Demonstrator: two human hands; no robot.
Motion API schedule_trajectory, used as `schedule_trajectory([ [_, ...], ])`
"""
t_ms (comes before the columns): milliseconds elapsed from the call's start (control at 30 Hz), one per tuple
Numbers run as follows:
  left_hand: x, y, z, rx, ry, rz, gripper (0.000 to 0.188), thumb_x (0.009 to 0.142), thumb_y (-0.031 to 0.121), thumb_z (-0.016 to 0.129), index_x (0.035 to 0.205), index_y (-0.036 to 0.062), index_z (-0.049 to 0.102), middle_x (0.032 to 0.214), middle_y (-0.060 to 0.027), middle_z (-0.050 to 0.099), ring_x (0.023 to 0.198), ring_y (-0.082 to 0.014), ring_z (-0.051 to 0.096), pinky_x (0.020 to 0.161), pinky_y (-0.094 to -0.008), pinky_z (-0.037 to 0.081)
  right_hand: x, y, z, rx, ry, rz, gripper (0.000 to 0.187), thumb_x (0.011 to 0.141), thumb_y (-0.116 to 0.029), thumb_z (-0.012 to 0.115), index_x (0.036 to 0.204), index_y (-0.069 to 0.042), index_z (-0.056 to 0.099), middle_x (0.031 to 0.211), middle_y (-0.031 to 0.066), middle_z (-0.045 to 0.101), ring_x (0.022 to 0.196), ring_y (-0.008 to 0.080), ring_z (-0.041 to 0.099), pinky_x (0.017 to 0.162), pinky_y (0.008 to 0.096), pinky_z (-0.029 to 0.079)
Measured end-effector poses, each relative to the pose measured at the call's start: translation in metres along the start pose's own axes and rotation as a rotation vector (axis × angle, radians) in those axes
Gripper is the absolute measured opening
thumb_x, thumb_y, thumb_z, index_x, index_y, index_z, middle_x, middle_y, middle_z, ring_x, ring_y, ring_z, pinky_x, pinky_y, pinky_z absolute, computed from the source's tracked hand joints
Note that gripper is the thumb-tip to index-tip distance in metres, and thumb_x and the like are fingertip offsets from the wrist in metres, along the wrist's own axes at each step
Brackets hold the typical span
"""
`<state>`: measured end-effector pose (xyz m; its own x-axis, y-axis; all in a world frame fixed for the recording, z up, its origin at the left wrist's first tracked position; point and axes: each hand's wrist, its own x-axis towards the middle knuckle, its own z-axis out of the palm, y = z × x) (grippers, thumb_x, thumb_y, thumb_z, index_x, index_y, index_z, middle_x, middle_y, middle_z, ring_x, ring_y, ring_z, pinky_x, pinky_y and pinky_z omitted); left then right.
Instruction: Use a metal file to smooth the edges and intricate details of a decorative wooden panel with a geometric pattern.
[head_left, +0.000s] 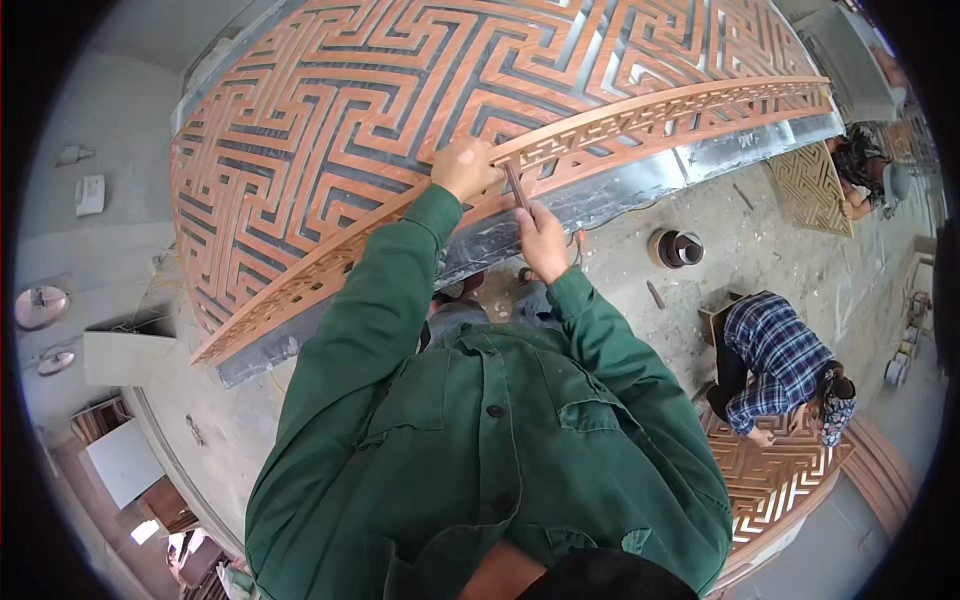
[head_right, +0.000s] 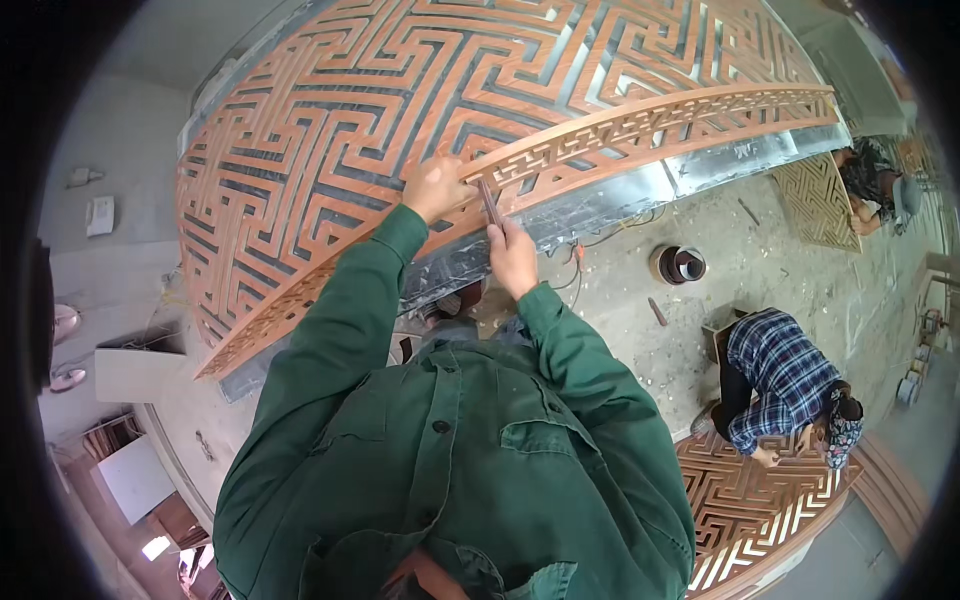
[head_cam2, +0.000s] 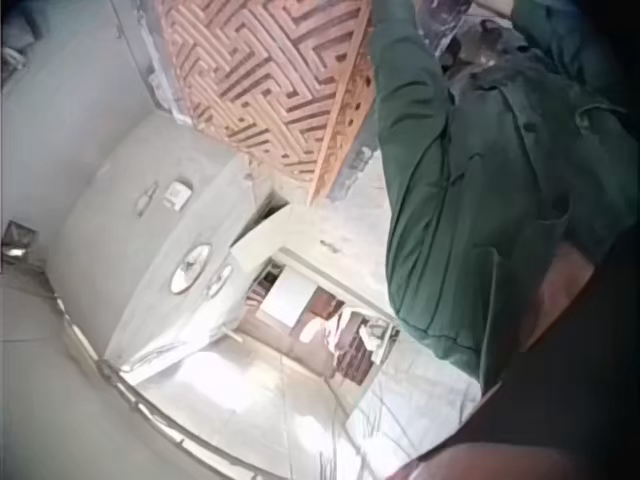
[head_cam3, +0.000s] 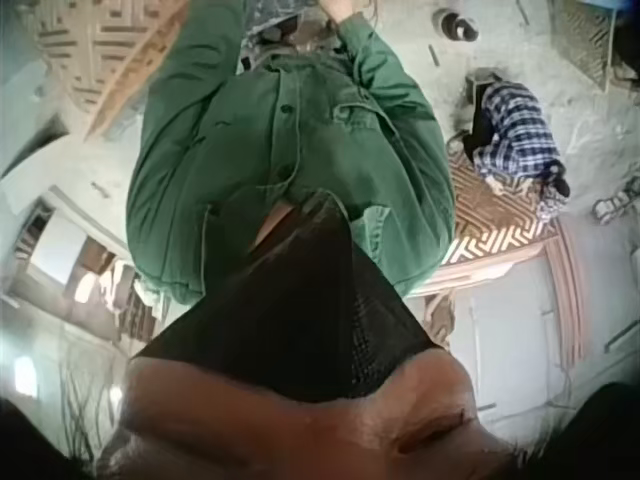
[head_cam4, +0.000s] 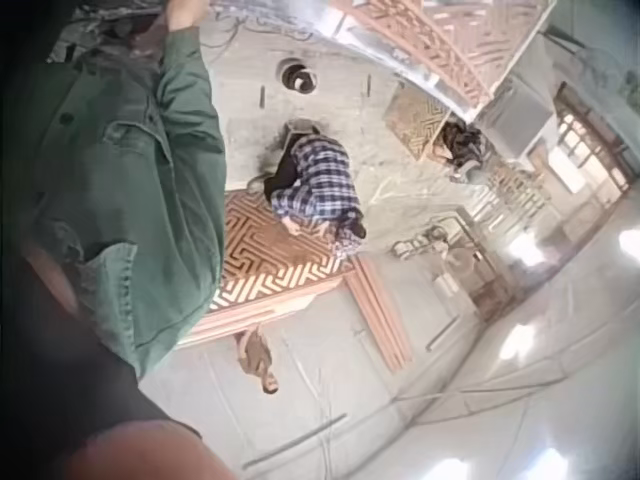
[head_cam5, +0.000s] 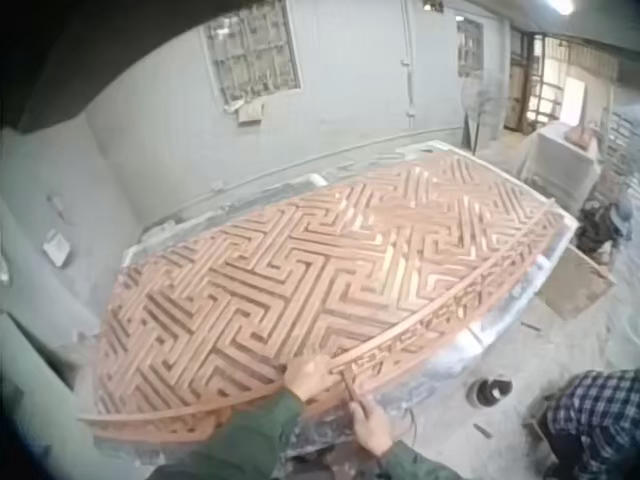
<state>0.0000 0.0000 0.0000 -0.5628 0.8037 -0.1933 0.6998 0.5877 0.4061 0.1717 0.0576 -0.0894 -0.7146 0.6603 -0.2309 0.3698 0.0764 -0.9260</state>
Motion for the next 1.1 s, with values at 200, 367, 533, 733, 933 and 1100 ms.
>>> schedule_trajectory([
  [200,0.001,-0.007,0.008,0.068,0.153,0.056,0.035,0.071,0.037,0.077,0.080,0.0046,0.070,0.075,-0.0171,0.068,0.072,-0.0347,0.066,0.066,-0.0456,0.052,0.046,-0.044,0.012,0.206,-0.070,0.337,0.030,0.096,-0.027,0.055,0.088,0.001,0.062,0.065,0.0025,0.054,0.058,0.0131,0.051,0.056,0.0299,0.042],
  [367,-0.001,-0.009,0.000,0.036,0.068,-0.003,0.034,0.071,0.037,0.077,0.086,0.0062,0.070,0.076,-0.0164,0.068,0.074,-0.0341,0.067,0.066,-0.0457,0.053,-0.011,-0.038,-0.007,0.145,-0.038,0.077,0.029,0.094,-0.023,0.057,0.095,0.003,0.067,0.067,0.0095,0.060,0.061,0.0168,0.058,0.059,0.0342,0.046],
  [533,-0.004,0.002,-0.002,0.073,0.061,-0.009,0.034,0.072,0.038,0.077,0.087,0.0076,0.072,0.079,-0.0154,0.069,0.077,-0.0335,0.068,0.067,-0.0451,0.054,0.008,-0.009,-0.004,0.208,-0.111,0.271,0.029,0.093,-0.025,0.058,0.096,0.002,0.066,0.071,0.0139,0.063,0.067,0.0242,0.062,0.065,0.0378,0.048],
  [733,0.005,-0.001,-0.004,0.078,0.003,-0.041,0.034,0.071,0.039,0.078,0.088,0.0089,0.073,0.082,-0.0145,0.071,0.078,-0.0332,0.069,0.069,-0.0445,0.056,0.014,0.014,0.005,0.006,-0.016,0.079,0.031,0.092,-0.028,0.058,0.100,0.001,0.066,0.089,0.0275,0.065,0.090,0.0446,0.063,0.078,0.0463,0.048],
  [933,0.003,-0.001,-0.011,0.065,-0.026,-0.052,0.032,0.072,0.035,0.075,0.087,0.0077,0.073,0.083,-0.0150,0.071,0.080,-0.0336,0.069,0.070,-0.0447,0.056,-0.025,-0.012,-0.009,-0.014,0.056,-0.005,0.031,0.094,-0.029,0.056,0.100,0.000,0.065,0.083,0.0250,0.065,0.084,0.0418,0.064,0.073,0.0455,0.049],
  [1100,0.004,0.006,-0.006,0.142,0.020,-0.008,0.032,0.071,0.034,0.075,0.088,0.0064,0.073,0.085,-0.0160,0.071,0.080,-0.0340,0.069,0.071,-0.0446,0.056,0.032,-0.023,0.009,-0.027,0.058,-0.040,0.033,0.094,-0.030,0.055,0.100,0.001,0.065,0.084,0.0265,0.065,0.086,0.0435,0.063,0.075,0.0471,0.048],
])
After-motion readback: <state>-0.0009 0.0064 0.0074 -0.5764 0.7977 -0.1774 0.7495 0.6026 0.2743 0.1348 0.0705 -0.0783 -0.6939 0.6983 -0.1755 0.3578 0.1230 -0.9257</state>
